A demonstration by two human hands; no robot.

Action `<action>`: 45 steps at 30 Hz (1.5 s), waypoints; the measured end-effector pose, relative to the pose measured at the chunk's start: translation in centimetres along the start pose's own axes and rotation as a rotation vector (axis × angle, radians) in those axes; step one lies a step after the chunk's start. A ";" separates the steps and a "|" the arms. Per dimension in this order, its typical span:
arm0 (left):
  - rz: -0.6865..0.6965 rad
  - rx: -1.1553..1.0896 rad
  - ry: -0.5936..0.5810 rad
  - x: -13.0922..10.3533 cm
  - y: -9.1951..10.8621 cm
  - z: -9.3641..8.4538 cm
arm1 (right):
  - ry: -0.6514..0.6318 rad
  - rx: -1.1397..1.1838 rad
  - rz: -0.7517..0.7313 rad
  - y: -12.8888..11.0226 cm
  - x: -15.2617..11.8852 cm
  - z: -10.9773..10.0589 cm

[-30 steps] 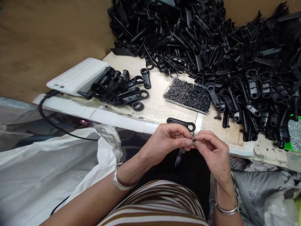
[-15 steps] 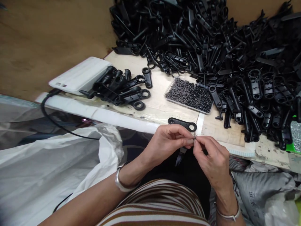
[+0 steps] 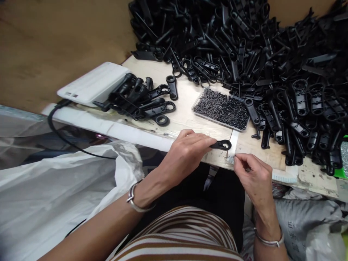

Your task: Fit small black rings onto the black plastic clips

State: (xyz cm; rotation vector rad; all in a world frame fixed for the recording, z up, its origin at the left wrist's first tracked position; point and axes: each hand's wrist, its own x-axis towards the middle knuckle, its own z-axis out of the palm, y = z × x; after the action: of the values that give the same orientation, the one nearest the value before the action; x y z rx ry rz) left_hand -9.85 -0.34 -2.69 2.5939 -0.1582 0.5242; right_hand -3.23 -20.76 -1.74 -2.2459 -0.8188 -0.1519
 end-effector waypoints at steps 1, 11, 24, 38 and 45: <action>-0.001 -0.021 0.009 -0.1 0.2 0.2 | -0.004 -0.013 -0.012 0.0 0.1 -0.1; -0.007 0.149 0.050 -0.8 1.1 0.8 | 0.013 -0.044 0.008 0.4 0.3 -0.1; 0.146 0.147 0.093 -1.6 1.8 1.9 | -0.028 -0.022 -0.020 0.4 -0.2 0.1; 0.235 0.161 0.144 -1.6 1.8 2.1 | -0.086 -0.222 -0.255 -0.6 1.2 1.3; 0.205 0.142 0.018 -1.9 2.3 2.2 | -0.180 -0.317 -0.371 -0.2 0.8 0.8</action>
State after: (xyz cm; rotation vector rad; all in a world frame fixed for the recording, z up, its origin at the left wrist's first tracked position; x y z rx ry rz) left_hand -11.31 -3.40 -4.14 2.7265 -0.3968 0.6524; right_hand -2.79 -19.68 -1.92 -2.4011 -1.3901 -0.2718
